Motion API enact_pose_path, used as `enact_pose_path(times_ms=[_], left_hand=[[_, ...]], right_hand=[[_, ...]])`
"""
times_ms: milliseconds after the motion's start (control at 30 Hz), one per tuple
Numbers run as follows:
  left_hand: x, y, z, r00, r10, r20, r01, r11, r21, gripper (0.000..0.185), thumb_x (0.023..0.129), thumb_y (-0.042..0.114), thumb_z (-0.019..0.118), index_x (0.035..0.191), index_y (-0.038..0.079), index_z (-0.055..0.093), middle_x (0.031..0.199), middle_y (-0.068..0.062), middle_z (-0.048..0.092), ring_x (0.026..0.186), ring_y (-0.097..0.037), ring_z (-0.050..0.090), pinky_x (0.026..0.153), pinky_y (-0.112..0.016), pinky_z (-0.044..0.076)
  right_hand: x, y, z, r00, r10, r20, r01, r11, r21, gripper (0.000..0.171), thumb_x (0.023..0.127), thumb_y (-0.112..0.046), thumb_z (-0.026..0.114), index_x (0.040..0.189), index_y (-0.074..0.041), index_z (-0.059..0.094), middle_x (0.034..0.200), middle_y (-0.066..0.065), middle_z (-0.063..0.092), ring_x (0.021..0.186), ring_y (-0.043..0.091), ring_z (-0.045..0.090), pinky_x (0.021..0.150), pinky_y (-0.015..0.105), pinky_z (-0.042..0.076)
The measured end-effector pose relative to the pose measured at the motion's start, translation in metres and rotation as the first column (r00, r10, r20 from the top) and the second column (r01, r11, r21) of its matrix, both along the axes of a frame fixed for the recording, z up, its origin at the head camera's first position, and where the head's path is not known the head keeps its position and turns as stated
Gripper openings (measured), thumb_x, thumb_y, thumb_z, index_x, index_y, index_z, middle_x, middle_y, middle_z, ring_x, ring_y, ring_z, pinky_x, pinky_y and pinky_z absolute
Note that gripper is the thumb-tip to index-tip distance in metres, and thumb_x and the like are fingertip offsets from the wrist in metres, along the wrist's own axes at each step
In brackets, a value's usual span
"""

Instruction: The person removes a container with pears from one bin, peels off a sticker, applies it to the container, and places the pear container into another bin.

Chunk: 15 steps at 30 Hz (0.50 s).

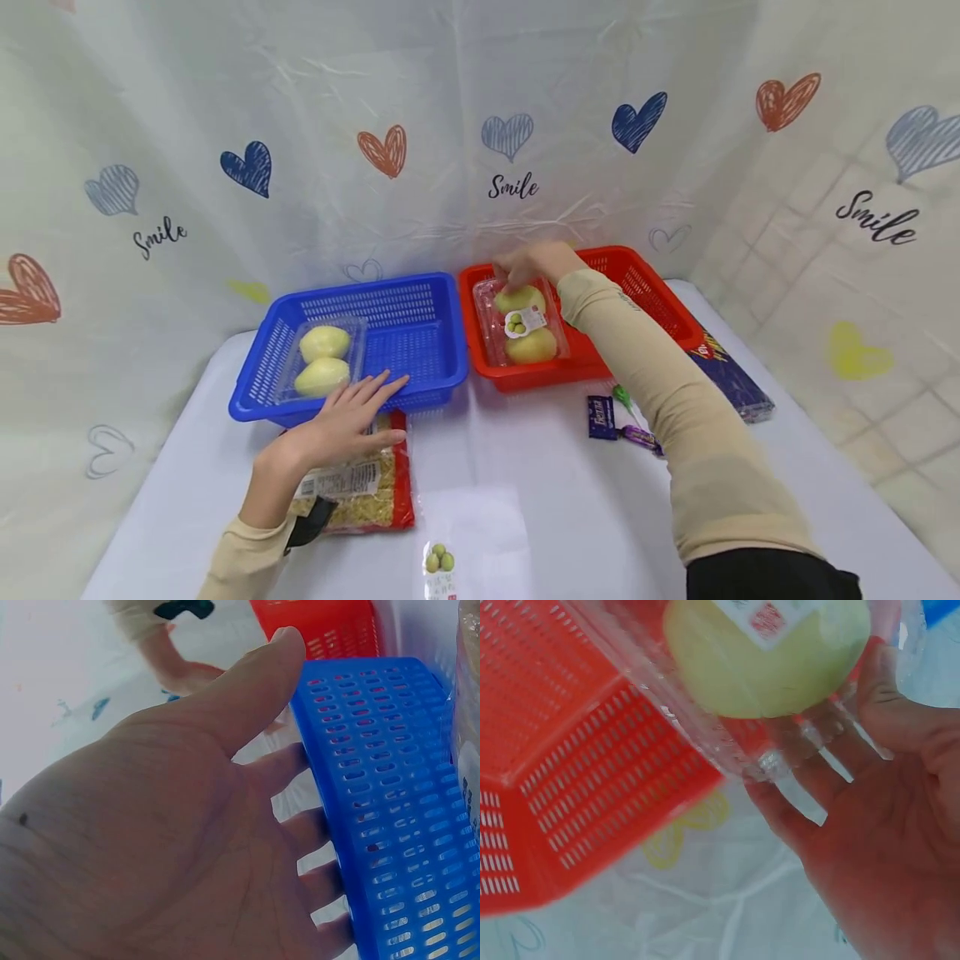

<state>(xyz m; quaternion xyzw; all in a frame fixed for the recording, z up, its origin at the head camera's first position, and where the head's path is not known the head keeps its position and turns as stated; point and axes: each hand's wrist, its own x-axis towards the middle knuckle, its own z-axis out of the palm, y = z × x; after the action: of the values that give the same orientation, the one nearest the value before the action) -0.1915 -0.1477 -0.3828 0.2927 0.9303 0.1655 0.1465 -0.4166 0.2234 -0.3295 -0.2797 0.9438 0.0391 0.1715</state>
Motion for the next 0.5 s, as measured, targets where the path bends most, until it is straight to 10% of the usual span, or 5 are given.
enact_pose_path(times_ms=[267, 500], left_hand=[[-0.004, -0.026, 0.012, 0.997, 0.029, 0.068, -0.035, 0.995, 0.088, 0.079, 0.102, 0.055, 0.053, 0.166, 0.025, 0.017, 0.174, -0.017, 0.005, 0.161, -0.044, -0.001, 0.126, -0.072, 0.001], [-0.017, -0.089, 0.022, 0.970, 0.243, 0.025, -0.245, 0.962, 0.120, 0.089, 0.101, 0.058, 0.052, 0.166, 0.009, 0.013, 0.170, -0.032, 0.000, 0.155, -0.057, -0.004, 0.121, -0.078, 0.002]], right_hand=[[0.038, -0.026, 0.011, 0.950, -0.268, 0.163, 0.251, 0.961, 0.116, 0.037, 0.102, -0.029, 0.054, 0.135, -0.011, 0.057, 0.126, 0.011, 0.055, 0.116, 0.029, 0.046, 0.102, 0.045, 0.046], [0.033, -0.026, -0.004, 0.918, -0.325, 0.227, 0.317, 0.946, 0.071, 0.036, 0.104, -0.025, 0.053, 0.139, -0.014, 0.057, 0.134, 0.012, 0.051, 0.126, 0.031, 0.043, 0.112, 0.051, 0.043]])
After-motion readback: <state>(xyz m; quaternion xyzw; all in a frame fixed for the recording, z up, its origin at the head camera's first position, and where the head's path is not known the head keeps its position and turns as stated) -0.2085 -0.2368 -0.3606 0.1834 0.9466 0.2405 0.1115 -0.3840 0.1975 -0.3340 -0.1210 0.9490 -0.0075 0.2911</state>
